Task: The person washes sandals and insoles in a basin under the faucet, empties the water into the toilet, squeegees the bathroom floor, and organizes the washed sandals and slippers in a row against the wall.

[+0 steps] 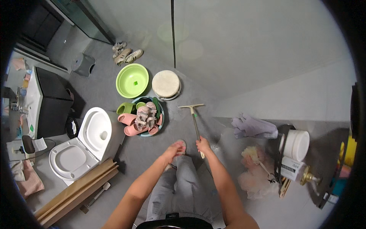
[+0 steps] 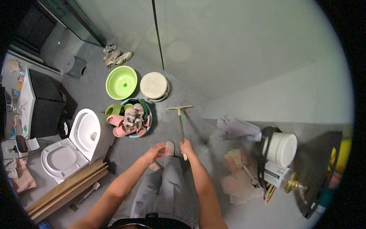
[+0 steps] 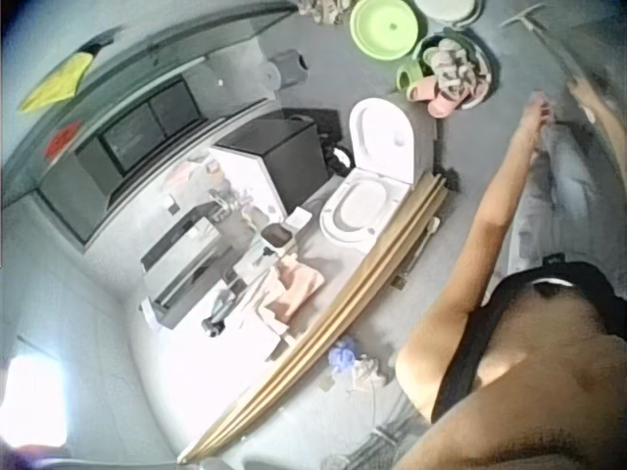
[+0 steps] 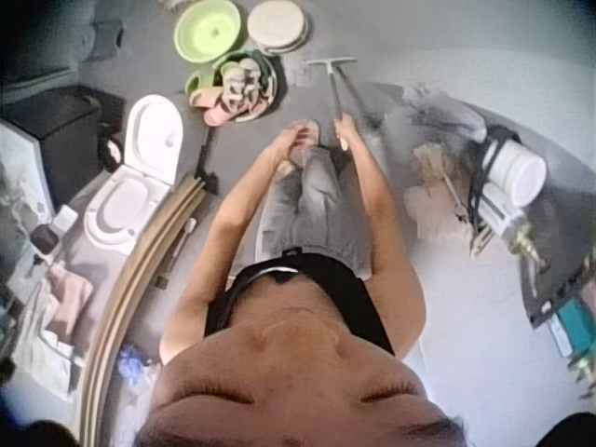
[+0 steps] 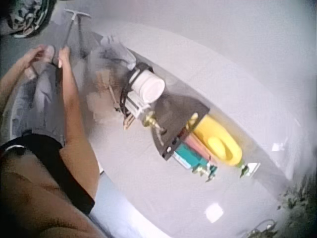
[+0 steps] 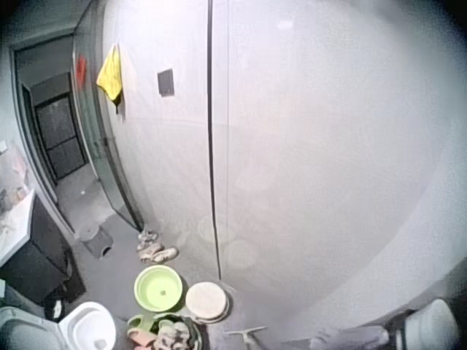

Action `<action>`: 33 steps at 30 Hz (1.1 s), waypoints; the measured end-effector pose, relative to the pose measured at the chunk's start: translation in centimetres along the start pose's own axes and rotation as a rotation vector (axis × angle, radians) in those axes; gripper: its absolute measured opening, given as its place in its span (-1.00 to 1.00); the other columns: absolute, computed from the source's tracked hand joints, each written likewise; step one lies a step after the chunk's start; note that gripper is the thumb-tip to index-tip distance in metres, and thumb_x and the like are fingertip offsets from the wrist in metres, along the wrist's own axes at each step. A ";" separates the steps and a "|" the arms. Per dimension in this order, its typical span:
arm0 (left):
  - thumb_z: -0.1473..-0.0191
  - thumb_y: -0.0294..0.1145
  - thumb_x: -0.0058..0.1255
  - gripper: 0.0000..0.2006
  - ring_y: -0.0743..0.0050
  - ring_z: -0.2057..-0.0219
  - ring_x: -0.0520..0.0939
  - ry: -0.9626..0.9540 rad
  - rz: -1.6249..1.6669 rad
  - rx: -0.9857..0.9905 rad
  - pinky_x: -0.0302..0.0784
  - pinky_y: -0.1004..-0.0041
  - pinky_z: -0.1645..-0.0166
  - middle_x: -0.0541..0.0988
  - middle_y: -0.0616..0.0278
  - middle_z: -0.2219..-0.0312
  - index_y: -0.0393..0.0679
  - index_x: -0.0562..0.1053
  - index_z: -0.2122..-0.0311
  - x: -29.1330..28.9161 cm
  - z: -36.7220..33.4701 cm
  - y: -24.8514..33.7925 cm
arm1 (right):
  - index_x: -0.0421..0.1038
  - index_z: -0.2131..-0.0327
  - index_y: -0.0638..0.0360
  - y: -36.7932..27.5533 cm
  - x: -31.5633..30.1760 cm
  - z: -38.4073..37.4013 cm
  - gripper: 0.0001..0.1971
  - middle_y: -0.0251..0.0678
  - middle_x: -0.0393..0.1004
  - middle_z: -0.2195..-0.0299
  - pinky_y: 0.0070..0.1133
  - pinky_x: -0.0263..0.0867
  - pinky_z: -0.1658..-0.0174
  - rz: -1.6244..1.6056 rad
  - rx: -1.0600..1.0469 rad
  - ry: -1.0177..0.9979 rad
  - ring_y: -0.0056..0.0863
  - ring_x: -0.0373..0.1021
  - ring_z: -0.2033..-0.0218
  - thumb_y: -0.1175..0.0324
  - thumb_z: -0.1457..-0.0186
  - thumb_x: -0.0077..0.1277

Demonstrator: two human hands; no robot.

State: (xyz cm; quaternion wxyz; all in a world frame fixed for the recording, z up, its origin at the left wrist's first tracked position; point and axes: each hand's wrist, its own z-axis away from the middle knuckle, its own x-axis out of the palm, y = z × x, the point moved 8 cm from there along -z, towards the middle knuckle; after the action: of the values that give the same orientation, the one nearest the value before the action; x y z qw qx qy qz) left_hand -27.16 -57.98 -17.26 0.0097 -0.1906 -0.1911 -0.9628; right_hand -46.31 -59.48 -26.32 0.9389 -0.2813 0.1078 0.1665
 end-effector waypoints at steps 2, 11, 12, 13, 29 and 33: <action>-0.09 -0.13 -0.20 -0.64 0.52 0.17 0.43 0.040 0.072 0.045 0.25 0.44 0.07 0.47 0.33 0.21 0.02 0.25 0.01 -2.2 -1.5 1.1 | 0.22 0.06 0.21 -0.9 1.9 -3.8 -0.67 -0.42 0.27 0.62 -0.64 0.19 0.71 -0.045 0.036 -0.131 -0.65 0.17 0.72 0.36 -0.07 -0.16; -0.11 -0.26 -0.23 -0.71 0.63 0.30 0.48 0.128 0.173 0.069 0.32 0.55 0.21 0.51 0.35 0.30 -0.05 0.32 0.06 -8.0 -5.9 -2.5 | 0.05 -0.06 0.35 -0.4 12.0 -3.7 -0.55 0.13 0.43 0.38 -0.31 0.36 0.41 0.640 -0.193 0.143 -0.03 0.43 0.45 0.46 -0.05 -0.32; -0.11 -0.27 -0.23 -0.71 0.64 0.33 0.49 0.144 0.189 0.020 0.33 0.56 0.25 0.52 0.36 0.32 -0.06 0.32 0.06 -9.2 -5.9 -4.4 | 0.01 -0.09 0.33 -0.3 13.6 -1.7 -0.51 0.13 0.43 0.40 -0.31 0.36 0.37 0.629 -0.213 0.166 0.02 0.42 0.44 0.47 -0.03 -0.31; -0.11 -0.28 -0.23 -0.71 0.66 0.37 0.49 0.147 0.205 -0.032 0.34 0.58 0.29 0.53 0.37 0.34 -0.07 0.32 0.06 -9.7 -5.6 -6.0 | 0.01 -0.09 0.33 0.1 14.8 0.1 -0.51 0.13 0.43 0.40 -0.31 0.36 0.37 0.644 -0.213 0.158 0.02 0.42 0.44 0.47 -0.03 -0.31; -0.11 -0.31 -0.23 -0.73 0.59 0.32 0.52 0.567 0.727 0.227 0.35 0.60 0.28 0.53 0.29 0.30 -0.09 0.34 0.09 -22.8 7.2 -13.8 | 0.44 0.47 0.43 0.4 31.5 1.6 -0.71 0.10 0.42 0.36 -0.38 0.33 0.30 1.497 -0.550 -0.482 -0.20 0.44 0.34 0.29 0.08 -0.02; -0.10 -0.39 -0.24 -0.78 0.66 0.39 0.50 0.689 0.925 0.426 0.35 0.64 0.38 0.54 0.21 0.34 -0.13 0.36 0.15 -25.4 10.7 -15.5 | 0.23 0.19 0.61 7.2 37.6 2.7 -0.49 0.04 0.44 0.33 -0.49 0.35 0.36 0.746 0.001 -0.216 -0.24 0.44 0.35 0.30 0.11 0.06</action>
State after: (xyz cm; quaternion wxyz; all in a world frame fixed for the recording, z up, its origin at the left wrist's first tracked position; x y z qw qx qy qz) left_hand -1.18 -41.01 -23.21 0.5254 0.0744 -0.2626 -0.8059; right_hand -14.05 -42.86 -38.80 0.8199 -0.2030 0.1032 0.5252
